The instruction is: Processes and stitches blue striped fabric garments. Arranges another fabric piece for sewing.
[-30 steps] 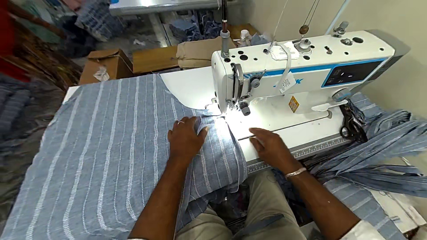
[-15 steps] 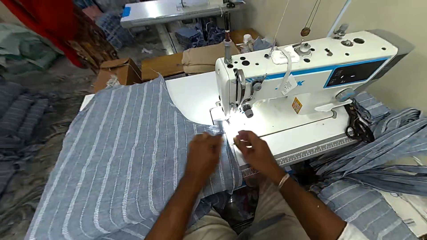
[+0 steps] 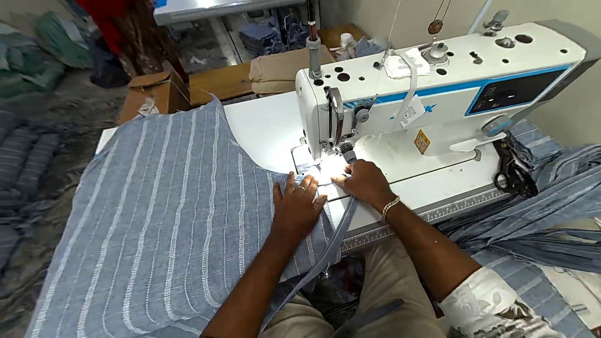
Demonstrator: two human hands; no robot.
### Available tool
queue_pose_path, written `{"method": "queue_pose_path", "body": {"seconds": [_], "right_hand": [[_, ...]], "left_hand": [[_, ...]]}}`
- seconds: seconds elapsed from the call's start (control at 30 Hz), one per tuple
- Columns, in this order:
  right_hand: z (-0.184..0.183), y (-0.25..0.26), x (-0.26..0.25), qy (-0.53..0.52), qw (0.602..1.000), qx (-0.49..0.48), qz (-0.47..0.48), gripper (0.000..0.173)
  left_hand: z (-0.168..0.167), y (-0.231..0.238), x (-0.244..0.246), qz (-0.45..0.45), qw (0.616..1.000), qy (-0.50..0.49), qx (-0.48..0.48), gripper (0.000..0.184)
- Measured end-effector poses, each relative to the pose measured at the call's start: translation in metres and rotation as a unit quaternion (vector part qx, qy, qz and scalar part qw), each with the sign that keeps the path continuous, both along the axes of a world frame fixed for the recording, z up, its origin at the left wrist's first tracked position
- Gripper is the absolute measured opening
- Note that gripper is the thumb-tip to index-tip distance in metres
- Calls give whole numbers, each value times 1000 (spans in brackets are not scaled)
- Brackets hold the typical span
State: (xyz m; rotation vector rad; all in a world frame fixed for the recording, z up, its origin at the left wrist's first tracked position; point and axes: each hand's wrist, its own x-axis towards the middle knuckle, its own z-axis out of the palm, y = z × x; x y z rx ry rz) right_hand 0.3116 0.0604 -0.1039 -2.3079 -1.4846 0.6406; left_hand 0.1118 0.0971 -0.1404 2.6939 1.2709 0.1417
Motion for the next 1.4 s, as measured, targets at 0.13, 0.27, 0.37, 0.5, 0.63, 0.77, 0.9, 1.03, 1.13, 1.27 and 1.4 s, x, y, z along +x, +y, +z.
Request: {"method": "queue_pose_path", "body": {"seconds": [0.13, 0.27, 0.37, 0.5, 0.63, 0.77, 0.9, 1.03, 1.13, 1.27, 1.4], "right_hand": [[1, 12, 6, -9, 1000, 16, -21, 39], [5, 16, 11, -20, 999, 22, -38, 32], [2, 16, 10, -35, 998, 43, -32, 26], [12, -14, 38, -16, 997, 60, 54, 34], [57, -82, 96, -43, 995, 95, -2, 42], [38, -123, 138, -207, 962, 133, -122, 47], [9, -128, 153, -235, 970, -30, -56, 67], [32, -132, 166, -261, 956, 106, -82, 43], [15, -130, 158, -249, 954, 127, -106, 47], [-5, -140, 163, -222, 971, 48, -74, 56], [73, -151, 189, -226, 946, 204, -114, 39]], "left_hand": [[0, 9, 12, 19, 1000, 7, -13, 58], [2, 15, 26, 37, 999, 9, -28, 61], [0, 16, 26, 47, 998, -10, -34, 66], [-4, 17, 27, 43, 999, 0, -16, 58], [-6, 18, 25, 38, 999, -7, -14, 60], [-7, 22, 28, 42, 999, -10, -15, 59], [0, 18, 28, 36, 999, -1, -27, 59], [-2, 12, 29, 41, 999, 3, -24, 61], [2, 21, 36, 53, 998, 6, -33, 56], [7, 26, 37, 52, 997, 19, -48, 56], [1, 24, 34, 50, 998, 14, -32, 58]]}}
